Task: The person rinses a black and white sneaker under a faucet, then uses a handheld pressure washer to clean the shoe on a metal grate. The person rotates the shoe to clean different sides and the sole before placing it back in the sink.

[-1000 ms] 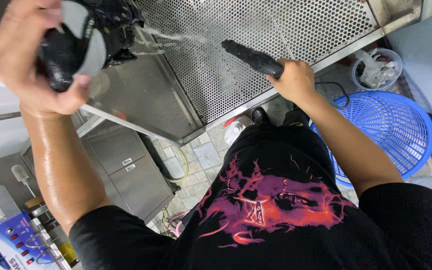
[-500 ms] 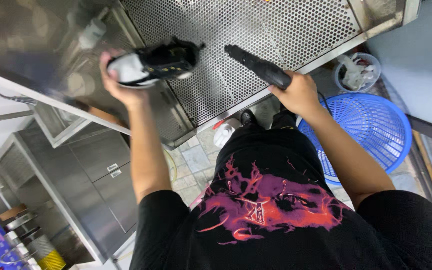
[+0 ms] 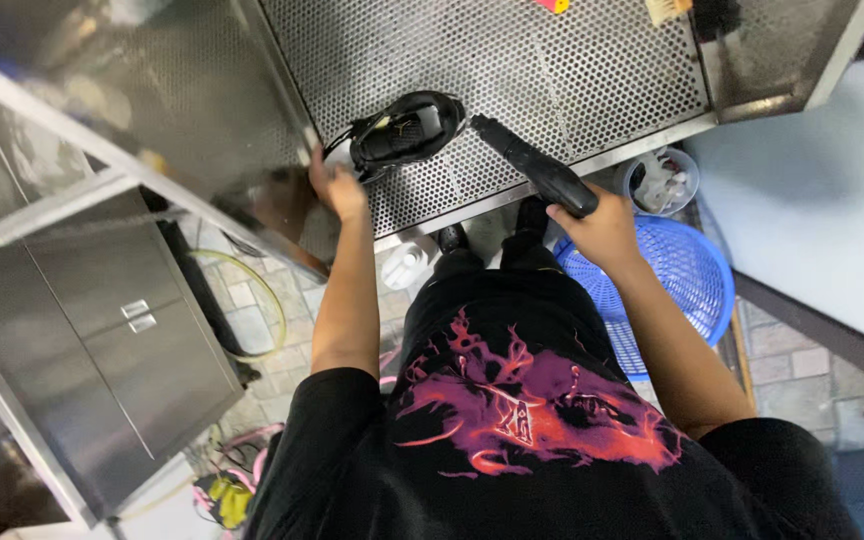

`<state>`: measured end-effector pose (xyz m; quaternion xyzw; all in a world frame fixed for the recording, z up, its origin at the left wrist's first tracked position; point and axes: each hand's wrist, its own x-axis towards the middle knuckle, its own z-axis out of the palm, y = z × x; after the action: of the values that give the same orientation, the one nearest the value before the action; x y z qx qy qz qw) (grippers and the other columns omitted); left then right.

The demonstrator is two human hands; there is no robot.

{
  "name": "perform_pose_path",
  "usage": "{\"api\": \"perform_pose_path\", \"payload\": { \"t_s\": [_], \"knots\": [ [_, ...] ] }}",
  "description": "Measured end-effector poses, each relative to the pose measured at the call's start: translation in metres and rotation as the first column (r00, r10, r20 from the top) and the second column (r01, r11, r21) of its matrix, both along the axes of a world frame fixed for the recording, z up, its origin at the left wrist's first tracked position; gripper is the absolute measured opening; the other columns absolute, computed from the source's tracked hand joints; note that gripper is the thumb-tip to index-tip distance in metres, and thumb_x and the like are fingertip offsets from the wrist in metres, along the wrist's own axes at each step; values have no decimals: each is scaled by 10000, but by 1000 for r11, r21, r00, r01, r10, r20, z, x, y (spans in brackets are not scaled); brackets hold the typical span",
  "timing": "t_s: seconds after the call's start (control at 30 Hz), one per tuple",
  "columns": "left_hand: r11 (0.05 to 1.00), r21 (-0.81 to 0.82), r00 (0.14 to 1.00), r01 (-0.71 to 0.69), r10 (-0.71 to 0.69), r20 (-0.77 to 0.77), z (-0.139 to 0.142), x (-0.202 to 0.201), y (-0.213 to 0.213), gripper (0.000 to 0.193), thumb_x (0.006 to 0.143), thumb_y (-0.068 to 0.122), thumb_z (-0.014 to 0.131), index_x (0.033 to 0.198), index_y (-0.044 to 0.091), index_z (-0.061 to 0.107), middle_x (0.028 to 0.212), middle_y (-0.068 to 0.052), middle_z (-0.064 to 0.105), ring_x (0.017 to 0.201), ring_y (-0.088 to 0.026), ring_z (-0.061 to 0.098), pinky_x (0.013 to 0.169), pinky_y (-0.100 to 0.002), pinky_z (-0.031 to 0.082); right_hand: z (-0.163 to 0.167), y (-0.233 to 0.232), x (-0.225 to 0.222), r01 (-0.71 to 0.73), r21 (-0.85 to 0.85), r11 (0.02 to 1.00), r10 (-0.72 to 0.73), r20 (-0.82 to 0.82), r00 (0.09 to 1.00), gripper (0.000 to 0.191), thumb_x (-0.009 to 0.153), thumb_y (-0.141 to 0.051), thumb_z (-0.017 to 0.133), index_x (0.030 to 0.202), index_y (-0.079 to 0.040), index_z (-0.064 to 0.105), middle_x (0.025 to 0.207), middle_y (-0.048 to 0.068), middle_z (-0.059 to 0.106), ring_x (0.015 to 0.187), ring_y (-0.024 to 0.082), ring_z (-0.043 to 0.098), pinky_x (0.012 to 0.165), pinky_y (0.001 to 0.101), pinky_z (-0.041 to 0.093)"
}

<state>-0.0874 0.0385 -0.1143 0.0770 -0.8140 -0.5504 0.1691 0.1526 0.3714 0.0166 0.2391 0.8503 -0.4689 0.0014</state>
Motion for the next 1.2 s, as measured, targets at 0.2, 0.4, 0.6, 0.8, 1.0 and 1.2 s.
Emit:
{"api": "perform_pose_path", "payload": {
  "t_s": [0.2,0.4,0.6,0.8,1.0,1.2],
  "knots": [
    [728,-525,843,441,-135,520,54,3,78,329,792,325,781,1038,110,742,1143,-129,722,1105,-342,667,967,-472,535,6,-6,-4,8,-12,1000,-8,12,1000,303,836,-230,836,1040,-28,741,860,170,743,785,310,746,715,405,564],
    [429,-714,792,553,-5,610,51,-34,103,244,781,288,753,936,99,753,1012,-168,736,941,-368,719,808,-477,578,17,-9,-5,1,-41,999,0,11,1000,358,823,-241,832,1105,-40,741,865,165,747,790,307,752,721,399,561],
    [963,-123,953,240,-209,220,31,-28,14,165,838,59,673,985,-15,678,861,-110,711,788,-216,683,740,-357,555,20,-15,-21,-132,-18,991,131,-28,991,367,844,-306,831,1095,-55,741,883,165,748,820,346,747,746,428,574],
    [977,96,928,192,-213,307,24,-25,13,120,861,34,621,965,4,673,813,-34,678,758,-135,605,704,-292,489,-16,-45,-118,-330,112,937,296,242,924,365,816,-358,803,1042,-77,752,857,184,748,850,394,725,792,508,554],
    [945,272,935,181,-251,249,29,-23,25,92,972,34,652,954,-7,572,878,-29,567,835,-135,494,751,-293,429,-50,-64,-155,-275,-99,956,290,179,940,382,756,-347,847,987,-53,769,877,180,755,850,354,750,789,453,582],
    [969,121,935,215,-240,262,43,-13,29,140,998,143,629,1004,6,602,900,-46,656,842,-139,567,782,-297,480,-59,-62,-161,-287,-87,954,300,251,920,349,791,-352,830,974,-63,758,835,162,754,813,343,755,780,445,581]
  ]
}}
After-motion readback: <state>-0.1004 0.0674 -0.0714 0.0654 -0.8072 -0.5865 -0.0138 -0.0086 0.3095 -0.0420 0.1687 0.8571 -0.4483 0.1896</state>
